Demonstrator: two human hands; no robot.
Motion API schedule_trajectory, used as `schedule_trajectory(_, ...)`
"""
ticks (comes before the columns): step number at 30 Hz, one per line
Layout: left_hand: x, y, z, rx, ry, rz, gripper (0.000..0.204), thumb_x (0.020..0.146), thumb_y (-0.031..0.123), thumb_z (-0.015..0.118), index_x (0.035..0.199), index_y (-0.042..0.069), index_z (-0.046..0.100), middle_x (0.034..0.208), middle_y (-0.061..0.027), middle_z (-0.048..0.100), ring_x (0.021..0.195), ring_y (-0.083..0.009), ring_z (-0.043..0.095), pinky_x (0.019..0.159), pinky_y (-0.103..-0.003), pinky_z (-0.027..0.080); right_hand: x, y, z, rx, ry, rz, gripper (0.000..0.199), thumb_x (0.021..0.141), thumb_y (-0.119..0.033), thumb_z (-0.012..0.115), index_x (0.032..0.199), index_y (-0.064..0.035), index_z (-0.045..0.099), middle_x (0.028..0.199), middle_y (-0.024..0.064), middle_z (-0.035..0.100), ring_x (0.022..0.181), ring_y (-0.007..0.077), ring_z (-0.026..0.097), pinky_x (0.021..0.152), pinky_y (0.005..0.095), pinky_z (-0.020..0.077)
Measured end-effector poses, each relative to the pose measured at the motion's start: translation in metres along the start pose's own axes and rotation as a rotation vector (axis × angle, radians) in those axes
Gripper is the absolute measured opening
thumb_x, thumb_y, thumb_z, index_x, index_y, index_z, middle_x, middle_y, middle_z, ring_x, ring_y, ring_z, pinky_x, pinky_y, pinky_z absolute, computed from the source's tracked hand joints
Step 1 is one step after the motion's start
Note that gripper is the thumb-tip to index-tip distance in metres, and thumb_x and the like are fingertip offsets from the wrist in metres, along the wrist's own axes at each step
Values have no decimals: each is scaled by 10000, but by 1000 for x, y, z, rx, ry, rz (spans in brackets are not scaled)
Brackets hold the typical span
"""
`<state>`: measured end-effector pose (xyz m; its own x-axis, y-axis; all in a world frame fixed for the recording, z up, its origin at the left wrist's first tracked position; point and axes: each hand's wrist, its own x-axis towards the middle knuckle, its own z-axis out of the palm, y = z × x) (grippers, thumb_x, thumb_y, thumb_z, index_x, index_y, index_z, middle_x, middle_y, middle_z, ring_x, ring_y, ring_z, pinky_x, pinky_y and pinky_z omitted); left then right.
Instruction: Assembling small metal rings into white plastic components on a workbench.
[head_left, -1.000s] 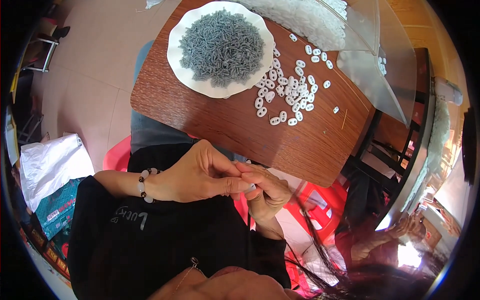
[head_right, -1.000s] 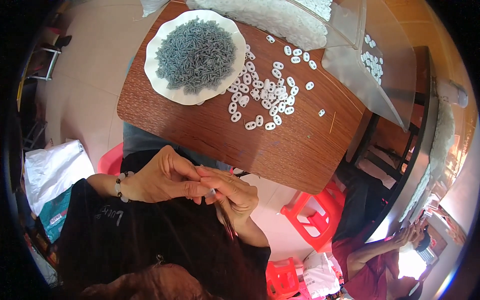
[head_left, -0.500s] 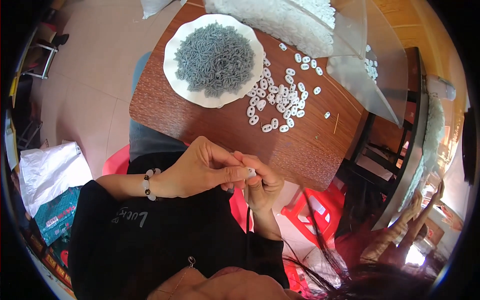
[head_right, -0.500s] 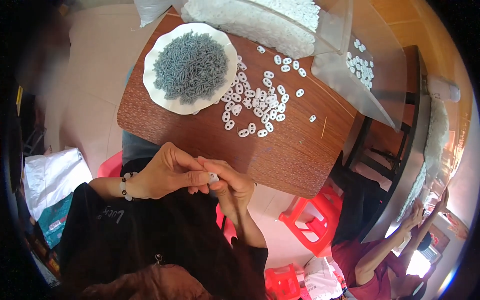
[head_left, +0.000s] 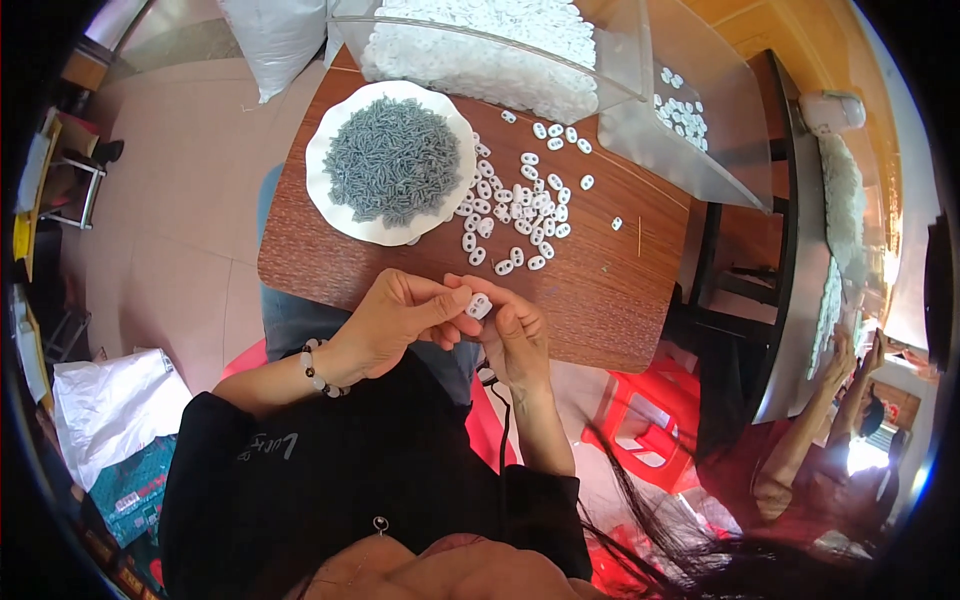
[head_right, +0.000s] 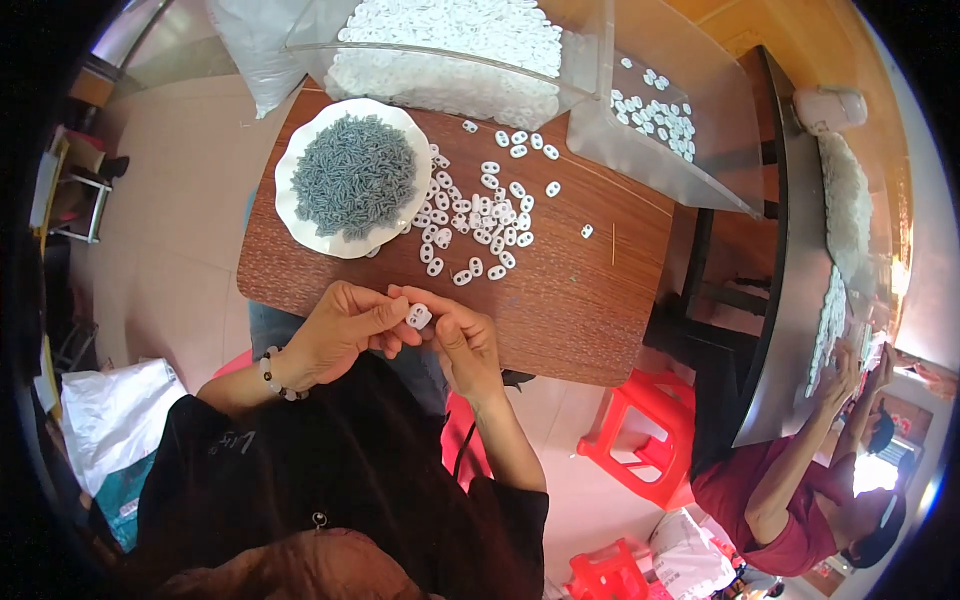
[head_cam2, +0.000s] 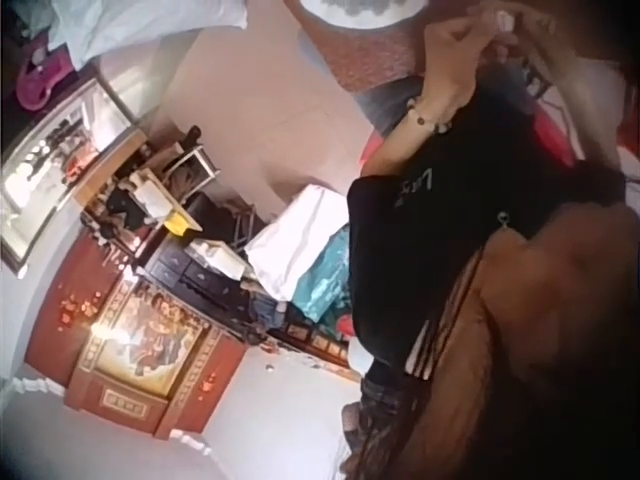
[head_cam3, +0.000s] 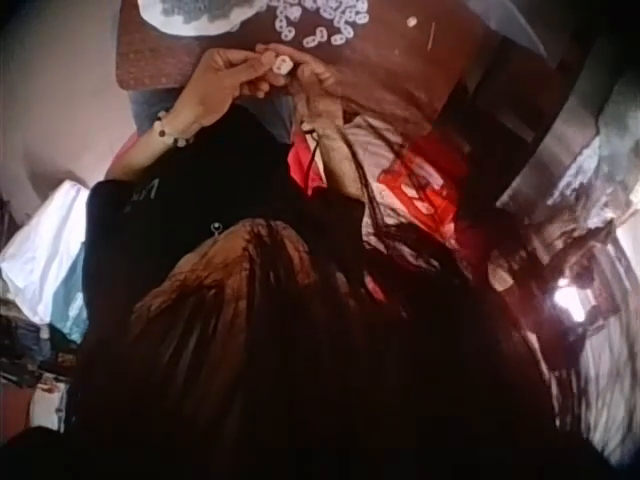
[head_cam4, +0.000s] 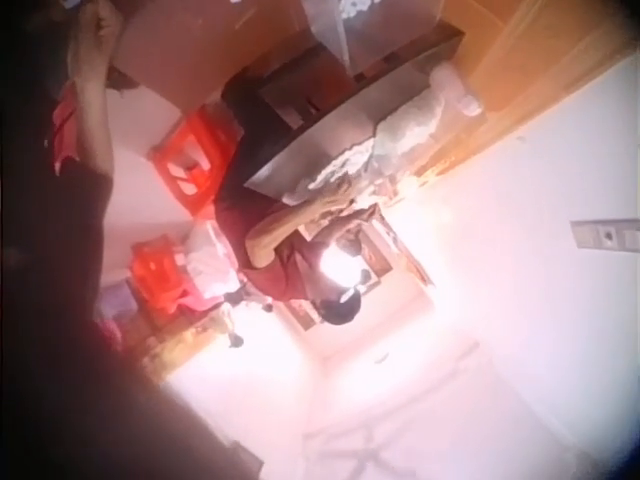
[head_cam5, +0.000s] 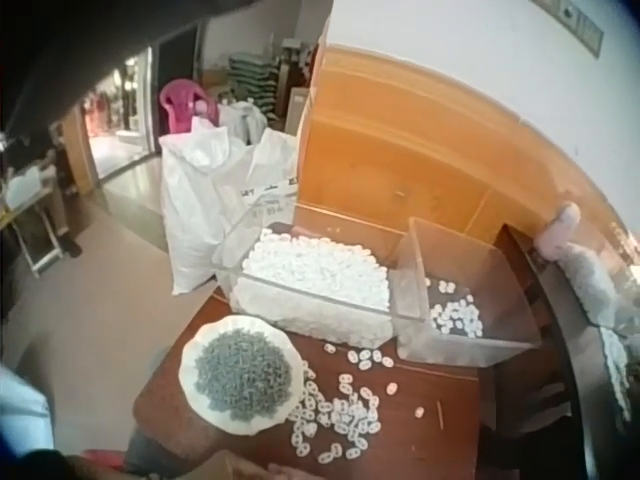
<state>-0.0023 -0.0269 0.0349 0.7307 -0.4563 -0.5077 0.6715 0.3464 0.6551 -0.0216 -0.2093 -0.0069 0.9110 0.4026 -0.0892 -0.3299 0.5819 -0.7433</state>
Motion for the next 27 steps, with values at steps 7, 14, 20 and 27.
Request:
schedule_trajectory(7,-2,-3,4,-14,3,-10,256,931,248,629,930,3,704,800,-94,700,622,-80,615,578,-215,507,-2,-1,1,65,18,0,498,977,-327,516,1269,77,512,1310,253,520,1141,267,576,955,393,485)
schedule_trajectory(14,-4,-7,5,19,5,-10,232,930,223,630,932,3,704,794,-100,699,617,-83,619,571,-207,506,-5,0,2,6,60,0,427,975,-296,524,1179,74,583,1236,227,586,1042,232,627,890,357,522)
schedule_trajectory(20,-4,-8,7,53,11,13,222,925,212,636,936,1,705,790,-100,698,618,-86,621,575,-209,508,-7,4,0,-4,80,-8,408,978,-290,518,1149,72,600,1216,219,601,1013,217,637,872,338,528)
schedule_trajectory(27,-3,-7,6,-1,32,-5,241,925,232,638,930,3,711,805,-86,704,620,-68,604,600,-205,507,-4,4,1,80,72,-4,439,976,-300,524,1200,74,568,1250,234,574,1062,244,617,903,364,513)
